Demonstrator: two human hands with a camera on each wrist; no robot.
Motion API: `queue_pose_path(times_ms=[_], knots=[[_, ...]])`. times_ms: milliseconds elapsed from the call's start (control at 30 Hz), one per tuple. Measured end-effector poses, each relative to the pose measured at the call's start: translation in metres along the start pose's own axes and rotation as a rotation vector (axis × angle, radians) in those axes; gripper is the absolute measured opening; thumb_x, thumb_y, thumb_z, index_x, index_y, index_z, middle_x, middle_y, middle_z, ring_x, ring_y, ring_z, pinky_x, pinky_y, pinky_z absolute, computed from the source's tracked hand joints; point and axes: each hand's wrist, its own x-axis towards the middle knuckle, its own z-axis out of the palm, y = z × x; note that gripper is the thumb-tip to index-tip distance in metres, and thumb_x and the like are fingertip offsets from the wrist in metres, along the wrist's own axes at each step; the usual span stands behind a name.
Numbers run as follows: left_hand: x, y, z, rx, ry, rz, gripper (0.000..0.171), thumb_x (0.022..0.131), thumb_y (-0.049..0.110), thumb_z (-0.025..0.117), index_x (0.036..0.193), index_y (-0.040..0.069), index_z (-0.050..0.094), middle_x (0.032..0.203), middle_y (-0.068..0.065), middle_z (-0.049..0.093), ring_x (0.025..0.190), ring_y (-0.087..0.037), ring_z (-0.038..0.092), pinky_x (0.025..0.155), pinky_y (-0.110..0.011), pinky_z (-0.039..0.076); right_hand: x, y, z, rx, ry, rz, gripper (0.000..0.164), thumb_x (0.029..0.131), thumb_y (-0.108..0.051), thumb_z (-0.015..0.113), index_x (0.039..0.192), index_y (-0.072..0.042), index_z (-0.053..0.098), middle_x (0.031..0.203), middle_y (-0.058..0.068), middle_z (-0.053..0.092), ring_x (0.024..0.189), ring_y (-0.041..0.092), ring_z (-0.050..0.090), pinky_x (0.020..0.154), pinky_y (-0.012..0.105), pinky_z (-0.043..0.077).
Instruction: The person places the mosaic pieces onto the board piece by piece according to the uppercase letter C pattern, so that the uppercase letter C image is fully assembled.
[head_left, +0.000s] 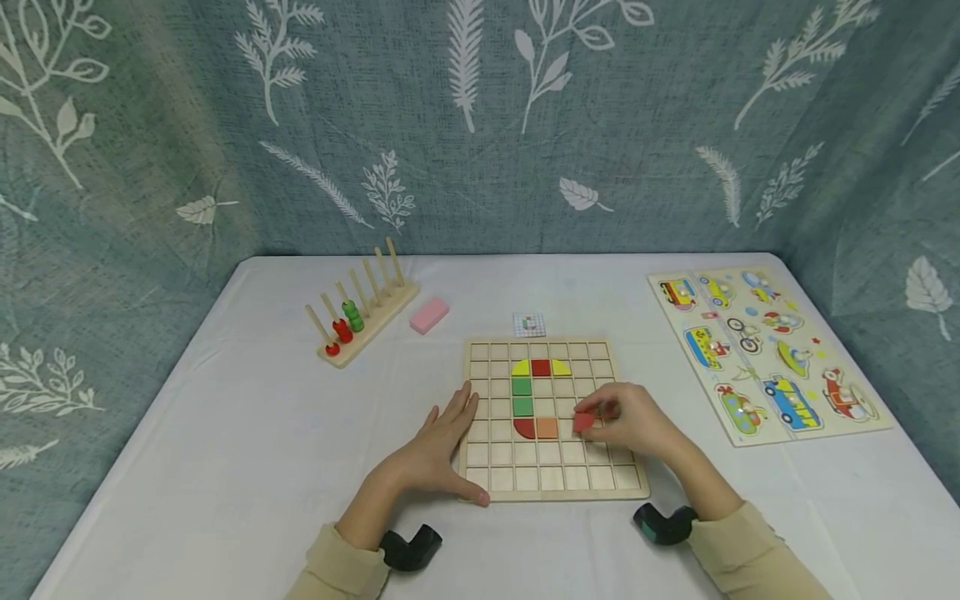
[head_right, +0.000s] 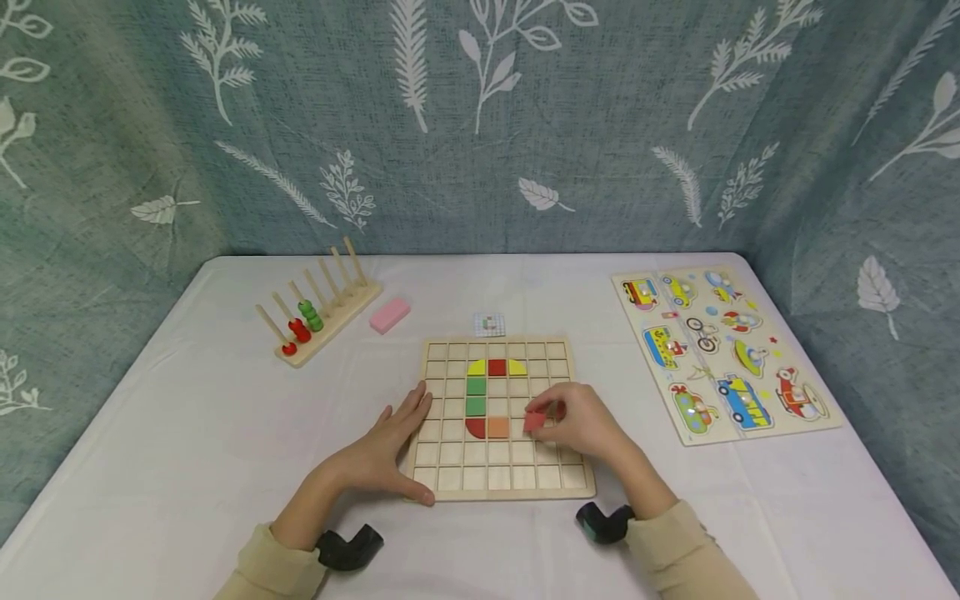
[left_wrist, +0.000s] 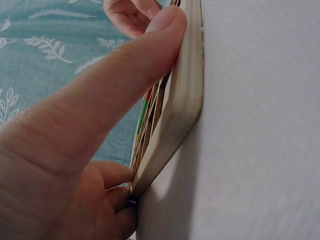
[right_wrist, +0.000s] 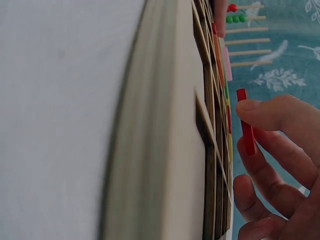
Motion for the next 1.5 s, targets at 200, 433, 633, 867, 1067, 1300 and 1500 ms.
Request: queue_pose_path(times_ms=[200, 433, 633, 867, 1067, 1300, 1500], knots=[[0.0006, -0.0009, 0.0004, -0.002, -0.001, 0.006, 0.127, 0.055, 0.041, 0.086, 0.144, -0.004, 0.009, 0.152, -0.014, -0.004, 0.139, -0.027, -0.002, 0.110, -0.047, 0.001, 0.0021, -0.0028, 0.0030, -0.007, -0.014, -0.021, 0.025, 0.068, -0.008, 0.079, 0.092, -0.008, 0.071, 0.081, -0.003, 0.060, 0.071, 0.015, 0.048, 0.060, 0.026, 0.042], [0.0009, -0.0003, 0.0006, -0.012, 0.002, 0.002, 0.127, 0.054, 0.041, 0.087, 0.144, -0.004, 0.009, 0.152, -0.014, -0.003, 0.139, -0.027, -0.002, 0.110, -0.047, 0.000, 0.0041, -0.0052, 0.0050, -0.002, -0.041, -0.041, 0.023, 0.070, -0.007, 0.078, 0.092, -0.008, 0.071, 0.084, -0.002, 0.063, 0.071, 0.014, 0.050, 0.061, 0.025, 0.044], [0.0012, -0.0013, 0.0004, -0.002, 0.005, 0.004, 0.127, 0.054, 0.042, 0.086, 0.144, -0.004, 0.009, 0.152, -0.014, -0.003, 0.139, -0.026, -0.002, 0.110, -0.047, 0.001, 0.0059, -0.0069, 0.0065, 0.009, -0.053, -0.044, 0.024, 0.070, -0.006, 0.078, 0.092, -0.008, 0.071, 0.084, -0.002, 0.063, 0.072, 0.015, 0.049, 0.060, 0.025, 0.043], [0.0012, -0.0021, 0.0001, -0.002, 0.008, 0.012, 0.127, 0.054, 0.042, 0.086, 0.144, -0.004, 0.009, 0.152, -0.014, -0.003, 0.139, -0.026, -0.002, 0.110, -0.047, 0.001, 0.0086, -0.0084, 0.0078, 0.017, -0.073, -0.043, 0.022, 0.070, -0.006, 0.077, 0.091, -0.008, 0.072, 0.082, -0.003, 0.062, 0.070, 0.015, 0.047, 0.058, 0.025, 0.042], [0.0012, -0.0025, 0.0001, 0.005, 0.009, 0.013, 0.127, 0.054, 0.041, 0.086, 0.144, -0.003, 0.009, 0.152, -0.014, -0.003, 0.139, -0.026, -0.002, 0.110, -0.047, 0.001, 0.0093, -0.0086, 0.0087, 0.018, -0.083, -0.046, 0.021, 0.069, -0.006, 0.077, 0.090, -0.008, 0.072, 0.082, -0.004, 0.062, 0.070, 0.015, 0.046, 0.059, 0.025, 0.041], [0.0006, -0.0022, 0.0009, 0.003, 0.008, 0.008, 0.127, 0.053, 0.041, 0.087, 0.144, -0.003, 0.010, 0.152, -0.014, -0.002, 0.139, -0.026, -0.002, 0.110, -0.047, 0.002, 0.0094, -0.0085, 0.0089, 0.007, -0.098, -0.060, 0.021, 0.070, -0.007, 0.076, 0.090, -0.009, 0.072, 0.084, -0.004, 0.061, 0.072, 0.015, 0.044, 0.061, 0.025, 0.040], [0.0004, -0.0023, 0.0007, 0.005, 0.006, 0.008, 0.127, 0.053, 0.041, 0.087, 0.144, -0.003, 0.010, 0.152, -0.014, -0.003, 0.139, -0.026, -0.002, 0.110, -0.047, 0.002, 0.0090, -0.0083, 0.0084, 0.011, -0.104, -0.066, 0.021, 0.070, -0.006, 0.076, 0.090, -0.009, 0.072, 0.085, -0.004, 0.062, 0.072, 0.015, 0.045, 0.061, 0.025, 0.040]])
